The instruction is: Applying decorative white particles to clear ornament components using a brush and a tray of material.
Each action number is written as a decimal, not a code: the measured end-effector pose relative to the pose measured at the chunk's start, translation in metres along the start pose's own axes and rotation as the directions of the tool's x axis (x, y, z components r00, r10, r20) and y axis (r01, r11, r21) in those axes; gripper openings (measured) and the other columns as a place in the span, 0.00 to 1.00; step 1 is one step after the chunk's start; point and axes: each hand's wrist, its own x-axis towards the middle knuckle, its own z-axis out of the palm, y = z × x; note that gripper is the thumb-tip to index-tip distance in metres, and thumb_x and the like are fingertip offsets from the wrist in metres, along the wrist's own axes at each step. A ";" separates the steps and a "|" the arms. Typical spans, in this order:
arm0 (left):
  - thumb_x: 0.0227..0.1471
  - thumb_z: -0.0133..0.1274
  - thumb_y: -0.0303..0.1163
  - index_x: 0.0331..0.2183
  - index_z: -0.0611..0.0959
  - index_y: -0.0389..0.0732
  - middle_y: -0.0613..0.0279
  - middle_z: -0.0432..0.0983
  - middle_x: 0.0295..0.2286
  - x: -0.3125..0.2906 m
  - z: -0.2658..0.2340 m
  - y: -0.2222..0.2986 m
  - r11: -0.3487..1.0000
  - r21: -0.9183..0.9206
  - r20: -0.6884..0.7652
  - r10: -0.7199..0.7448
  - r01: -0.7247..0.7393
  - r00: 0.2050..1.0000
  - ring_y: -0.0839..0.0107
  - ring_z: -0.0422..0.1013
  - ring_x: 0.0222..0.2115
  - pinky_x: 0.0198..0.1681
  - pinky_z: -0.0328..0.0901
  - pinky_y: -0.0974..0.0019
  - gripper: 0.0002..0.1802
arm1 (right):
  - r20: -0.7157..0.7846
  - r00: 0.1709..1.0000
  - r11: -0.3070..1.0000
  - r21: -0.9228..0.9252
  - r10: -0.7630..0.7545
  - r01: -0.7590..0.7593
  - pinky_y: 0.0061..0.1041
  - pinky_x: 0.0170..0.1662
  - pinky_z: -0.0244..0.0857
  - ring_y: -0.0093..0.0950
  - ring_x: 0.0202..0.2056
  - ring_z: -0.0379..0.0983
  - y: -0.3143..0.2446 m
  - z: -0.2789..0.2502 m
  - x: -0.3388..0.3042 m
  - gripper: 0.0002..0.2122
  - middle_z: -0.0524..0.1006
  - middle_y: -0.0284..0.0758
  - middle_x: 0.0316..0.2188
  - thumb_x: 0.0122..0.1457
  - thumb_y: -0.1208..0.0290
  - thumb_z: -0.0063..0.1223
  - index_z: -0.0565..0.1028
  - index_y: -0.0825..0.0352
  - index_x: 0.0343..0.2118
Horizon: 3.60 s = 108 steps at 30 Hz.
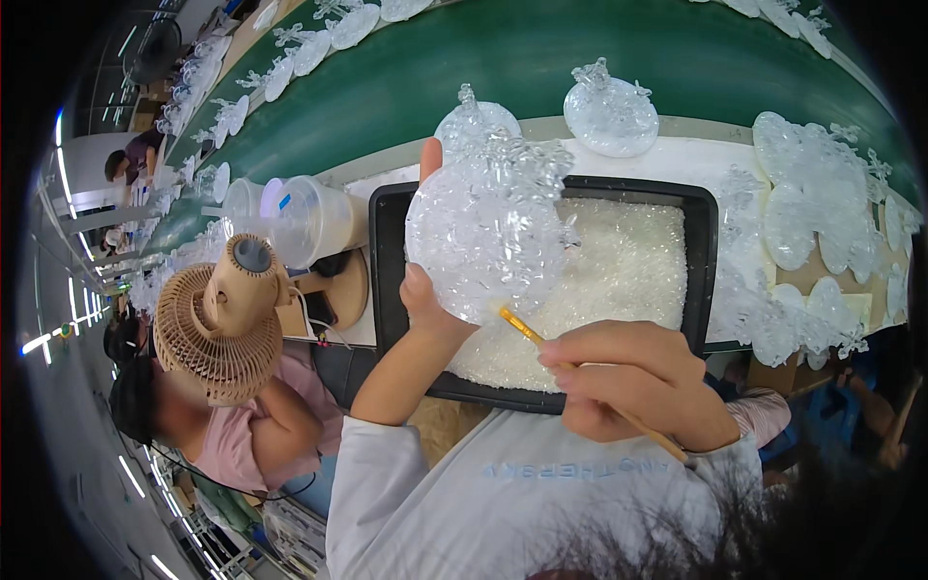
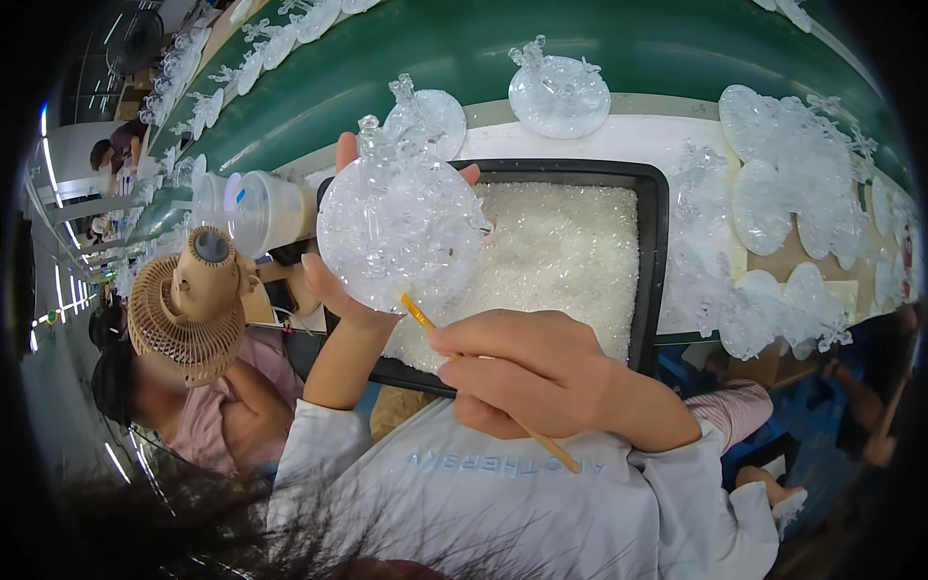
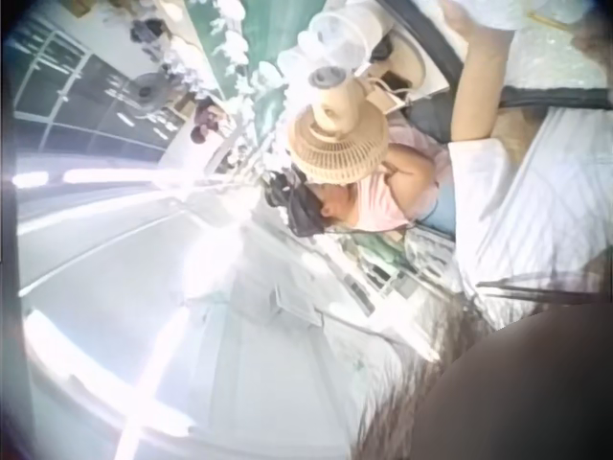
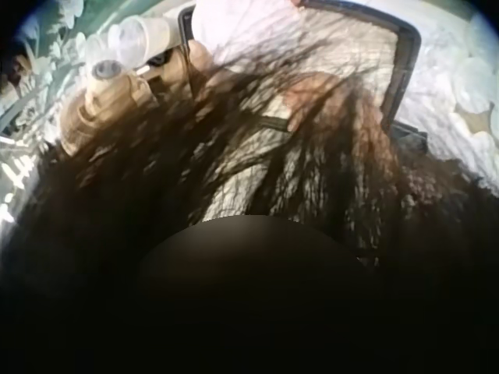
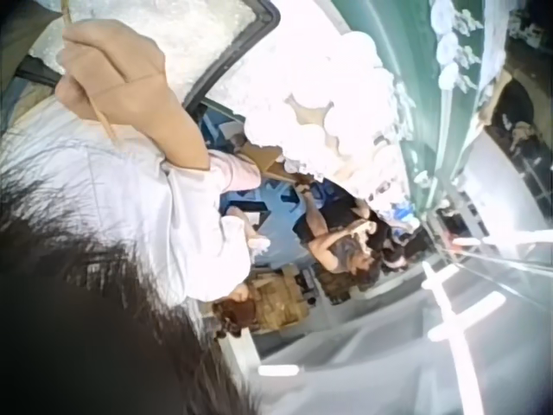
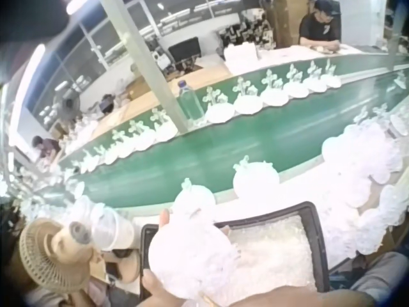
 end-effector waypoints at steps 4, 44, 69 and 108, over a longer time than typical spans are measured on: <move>0.39 0.53 0.75 0.67 0.36 0.61 0.46 0.46 0.64 0.000 0.001 -0.002 0.987 0.149 -0.008 0.053 -0.051 0.999 0.30 0.57 0.58 0.55 0.63 0.34 0.66 | 0.020 0.997 0.997 0.022 -0.080 0.080 0.28 0.34 0.75 0.36 0.34 0.81 0.002 0.000 -0.001 0.12 0.80 0.46 0.37 0.49 0.79 0.64 0.75 0.70 0.37; 0.30 0.68 0.67 0.66 0.38 0.64 0.40 0.40 0.65 -0.009 0.007 -0.001 0.945 -0.313 0.139 -0.049 0.091 0.989 0.42 0.57 0.58 0.53 0.65 0.36 0.74 | -0.078 0.985 0.986 0.053 -0.153 0.158 0.28 0.30 0.75 0.35 0.27 0.79 0.005 -0.005 -0.003 0.08 0.79 0.47 0.37 0.53 0.73 0.63 0.75 0.68 0.34; 0.30 0.64 0.70 0.67 0.41 0.66 0.37 0.41 0.64 -0.009 0.003 0.002 0.897 -0.386 0.214 -0.139 0.214 0.967 0.32 0.57 0.57 0.50 0.66 0.31 0.70 | -0.101 0.971 0.976 -0.007 -0.218 0.218 0.24 0.25 0.74 0.33 0.24 0.80 0.002 0.009 -0.002 0.10 0.80 0.45 0.35 0.47 0.78 0.63 0.77 0.70 0.33; 0.27 0.59 0.76 0.67 0.46 0.63 0.27 0.43 0.62 -0.018 0.010 -0.002 0.850 -0.493 0.309 -0.029 0.186 0.951 0.20 0.59 0.53 0.45 0.68 0.29 0.71 | -0.151 0.959 0.964 -0.148 -0.241 0.219 0.25 0.24 0.73 0.34 0.23 0.78 0.001 -0.004 -0.001 0.08 0.79 0.48 0.31 0.48 0.76 0.64 0.76 0.72 0.29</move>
